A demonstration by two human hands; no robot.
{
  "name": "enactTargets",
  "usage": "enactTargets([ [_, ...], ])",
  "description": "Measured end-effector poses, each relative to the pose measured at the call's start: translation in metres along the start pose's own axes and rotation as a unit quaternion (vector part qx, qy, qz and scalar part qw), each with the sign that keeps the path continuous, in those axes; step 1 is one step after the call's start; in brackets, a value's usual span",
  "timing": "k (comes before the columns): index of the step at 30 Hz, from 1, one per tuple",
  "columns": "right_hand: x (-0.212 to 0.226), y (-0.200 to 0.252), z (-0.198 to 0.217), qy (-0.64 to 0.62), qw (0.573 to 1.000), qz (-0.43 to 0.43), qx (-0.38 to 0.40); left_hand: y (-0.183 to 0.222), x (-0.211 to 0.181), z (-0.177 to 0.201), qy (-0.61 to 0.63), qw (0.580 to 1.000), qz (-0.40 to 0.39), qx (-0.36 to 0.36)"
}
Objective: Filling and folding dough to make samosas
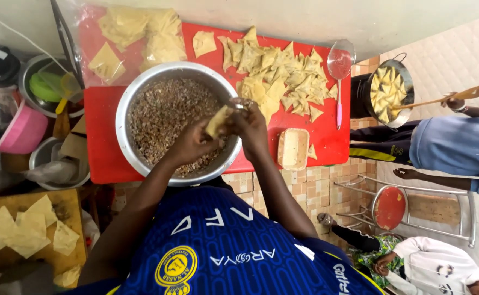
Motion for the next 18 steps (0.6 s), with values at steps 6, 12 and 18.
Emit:
enactTargets([
  [6, 0.014, -0.015, 0.018, 0.184, 0.982, 0.051, -0.011, -0.007, -0.011, 0.004, 0.100, 0.995, -0.001, -0.022],
  [12, -0.032, -0.019, 0.026, -0.010, 0.998, -0.017, 0.053, -0.005, -0.033, 0.012, -0.003, 0.999, 0.050, 0.021],
  [18, -0.020, -0.011, 0.000, 0.008, 0.994, -0.004, 0.105, -0.002, -0.022, 0.021, 0.219, 0.967, 0.119, -0.047],
])
Point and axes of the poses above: each hand's wrist, its own y-axis away from the middle knuckle, its own z-axis out of the back of the hand, x = y × z, the point moved 3 cm from there along -y, towards the middle knuckle, and after that the axes turned 7 degrees about -y, right-handed, at the moved point
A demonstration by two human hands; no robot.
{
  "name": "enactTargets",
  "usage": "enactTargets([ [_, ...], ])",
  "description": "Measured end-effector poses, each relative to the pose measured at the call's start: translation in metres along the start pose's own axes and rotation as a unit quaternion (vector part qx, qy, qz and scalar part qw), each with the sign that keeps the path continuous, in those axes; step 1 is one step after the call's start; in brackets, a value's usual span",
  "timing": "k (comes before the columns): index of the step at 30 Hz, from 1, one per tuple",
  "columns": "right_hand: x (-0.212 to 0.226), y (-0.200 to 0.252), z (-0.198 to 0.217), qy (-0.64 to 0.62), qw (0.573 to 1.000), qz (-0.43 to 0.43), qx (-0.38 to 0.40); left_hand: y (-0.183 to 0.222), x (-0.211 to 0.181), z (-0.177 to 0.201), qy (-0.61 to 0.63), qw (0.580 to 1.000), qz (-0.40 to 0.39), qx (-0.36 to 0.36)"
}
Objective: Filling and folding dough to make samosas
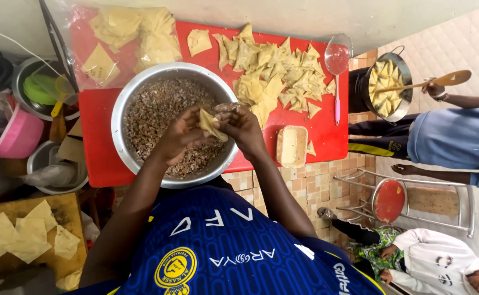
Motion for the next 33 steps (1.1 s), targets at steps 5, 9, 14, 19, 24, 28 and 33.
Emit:
enactTargets([
  [5, -0.008, -0.007, 0.006, 0.039, 0.998, 0.015, 0.041, -0.005, -0.001, 0.010, -0.070, 0.994, -0.077, -0.024],
  [9, 0.023, -0.006, -0.007, 0.065, 0.994, 0.061, 0.063, 0.005, -0.020, 0.005, -0.394, 0.894, -0.181, -0.111],
  [14, 0.027, -0.015, -0.014, 0.105, 0.986, 0.087, 0.096, 0.015, -0.055, -0.017, -0.487, 0.826, -0.272, -0.082],
  [19, 0.053, -0.020, -0.046, 0.123, 0.977, 0.126, 0.121, 0.017, -0.031, -0.002, -0.351, 0.915, -0.193, 0.043],
  [24, 0.029, -0.048, -0.042, 0.102, 0.965, 0.216, 0.104, 0.022, 0.005, 0.037, -0.264, 0.941, -0.205, 0.058],
  [28, -0.133, -0.064, 0.042, 0.602, 0.772, 0.176, 0.100, 0.020, 0.012, 0.047, -0.276, 0.931, -0.238, 0.006],
  [33, -0.207, -0.030, 0.042, 0.776, 0.540, -0.089, 0.313, 0.031, -0.006, 0.085, -0.273, 0.935, -0.215, -0.065],
])
Point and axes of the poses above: each hand's wrist, its own y-axis away from the middle knuckle, its own z-axis out of the back of the hand, x = y × z, the point moved 3 cm from there along -y, towards the middle knuckle, and after that the axes turned 7 degrees about -y, right-handed, at the moved point
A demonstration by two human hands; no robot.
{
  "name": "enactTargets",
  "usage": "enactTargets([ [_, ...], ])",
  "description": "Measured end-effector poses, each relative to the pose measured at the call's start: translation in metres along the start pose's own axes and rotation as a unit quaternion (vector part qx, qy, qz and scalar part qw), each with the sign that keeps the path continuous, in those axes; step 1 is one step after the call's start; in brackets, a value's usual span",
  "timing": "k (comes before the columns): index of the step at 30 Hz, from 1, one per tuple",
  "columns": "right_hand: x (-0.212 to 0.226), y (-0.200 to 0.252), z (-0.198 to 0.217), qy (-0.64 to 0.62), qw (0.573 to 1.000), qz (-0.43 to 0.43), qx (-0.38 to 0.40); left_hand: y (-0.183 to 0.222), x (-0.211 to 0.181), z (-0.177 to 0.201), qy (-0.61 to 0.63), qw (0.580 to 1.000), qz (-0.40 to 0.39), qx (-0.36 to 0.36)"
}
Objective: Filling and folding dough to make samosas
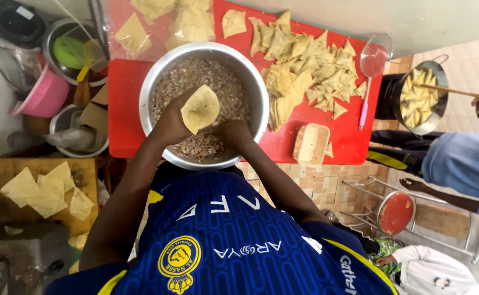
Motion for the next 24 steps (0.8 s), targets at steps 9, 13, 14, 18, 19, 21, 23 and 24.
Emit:
enactTargets([
  [9, 0.002, -0.003, 0.050, -0.042, 0.999, 0.017, -0.006, 0.004, -0.007, 0.022, 0.002, 0.999, 0.037, -0.037],
  [13, 0.009, 0.010, 0.042, -0.166, 0.982, 0.066, 0.059, 0.002, -0.009, 0.027, 0.010, 0.998, 0.039, -0.055],
  [14, 0.006, 0.020, 0.047, -0.182, 0.977, 0.084, 0.070, 0.003, -0.006, 0.032, 0.008, 0.997, 0.042, -0.058],
  [18, -0.013, 0.058, 0.074, -0.247, 0.955, 0.156, 0.047, 0.022, 0.018, 0.044, 0.010, 0.996, 0.065, -0.054],
  [19, -0.018, 0.075, 0.082, -0.248, 0.956, 0.153, 0.045, 0.023, 0.025, 0.044, 0.011, 0.997, 0.064, -0.052],
  [21, -0.032, 0.105, 0.105, -0.309, 0.942, 0.129, -0.026, 0.015, 0.038, 0.045, 0.008, 0.997, 0.068, -0.043],
  [23, -0.028, 0.137, 0.150, -0.327, 0.933, 0.117, -0.092, 0.011, 0.054, 0.030, 0.029, 0.997, 0.063, -0.038],
  [24, -0.025, 0.153, 0.174, -0.343, 0.920, 0.110, -0.154, 0.009, 0.062, 0.024, 0.049, 0.996, 0.061, -0.037],
])
Point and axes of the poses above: each hand's wrist, its own y-axis away from the middle knuckle, its own z-axis out of the back of the hand, x = y × z, the point moved 3 cm from there along -y, towards the middle knuckle, and after that the axes turned 7 degrees about -y, right-handed, at the moved point
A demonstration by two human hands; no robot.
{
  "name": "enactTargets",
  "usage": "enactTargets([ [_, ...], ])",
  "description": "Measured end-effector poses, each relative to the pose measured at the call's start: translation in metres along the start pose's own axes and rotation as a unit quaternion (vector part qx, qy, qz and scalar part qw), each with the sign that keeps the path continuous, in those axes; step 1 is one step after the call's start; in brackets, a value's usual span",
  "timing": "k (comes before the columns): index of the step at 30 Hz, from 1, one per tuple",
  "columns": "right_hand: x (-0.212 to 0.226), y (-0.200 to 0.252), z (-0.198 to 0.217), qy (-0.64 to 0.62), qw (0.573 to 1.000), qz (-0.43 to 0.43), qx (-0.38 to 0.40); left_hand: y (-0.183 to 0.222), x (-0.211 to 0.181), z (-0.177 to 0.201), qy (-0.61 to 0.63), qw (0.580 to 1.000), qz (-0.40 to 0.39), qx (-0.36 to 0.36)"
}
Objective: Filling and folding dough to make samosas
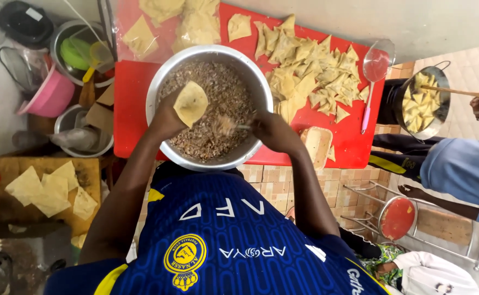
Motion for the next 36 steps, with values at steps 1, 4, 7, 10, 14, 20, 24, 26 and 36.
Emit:
enactTargets([
  [1, 0.015, 0.004, 0.004, 0.002, 1.000, 0.000, -0.003, -0.002, 0.000, -0.006, 0.000, 1.000, -0.003, 0.002],
  [4, 0.050, 0.012, 0.015, -0.054, 0.987, -0.036, -0.148, -0.008, -0.009, -0.028, -0.043, 0.999, -0.019, 0.017],
  [7, 0.065, 0.013, 0.003, -0.193, 0.953, -0.012, -0.235, -0.011, -0.027, -0.054, -0.070, 0.995, -0.050, 0.047],
  [10, 0.071, 0.007, -0.013, 0.012, 0.968, 0.052, -0.246, -0.011, -0.026, -0.065, -0.052, 0.996, -0.062, 0.031],
  [14, 0.052, 0.007, -0.026, 0.078, 0.960, 0.051, -0.265, -0.011, -0.031, -0.067, -0.078, 0.994, -0.040, 0.058],
  [20, 0.070, 0.004, -0.019, 0.119, 0.973, 0.041, -0.195, 0.000, -0.052, -0.055, -0.085, 0.994, -0.044, 0.056],
  [24, 0.068, -0.006, -0.020, 0.099, 0.984, 0.035, -0.144, -0.002, -0.047, -0.057, -0.098, 0.993, -0.025, 0.065],
  [26, 0.062, -0.012, -0.022, 0.099, 0.986, 0.034, -0.133, 0.001, -0.044, -0.053, -0.101, 0.993, -0.023, 0.065],
  [36, 0.003, -0.022, -0.013, 0.021, 0.993, -0.029, -0.112, 0.018, -0.032, -0.005, -0.034, 0.999, 0.015, 0.026],
])
Point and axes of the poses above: each hand's wrist, its own y-axis away from the middle knuckle, its own z-axis out of the back of the hand, x = y × z, the point moved 3 cm from there along -y, towards the middle knuckle, and after that the axes turned 7 degrees about -y, right-handed, at the moved point
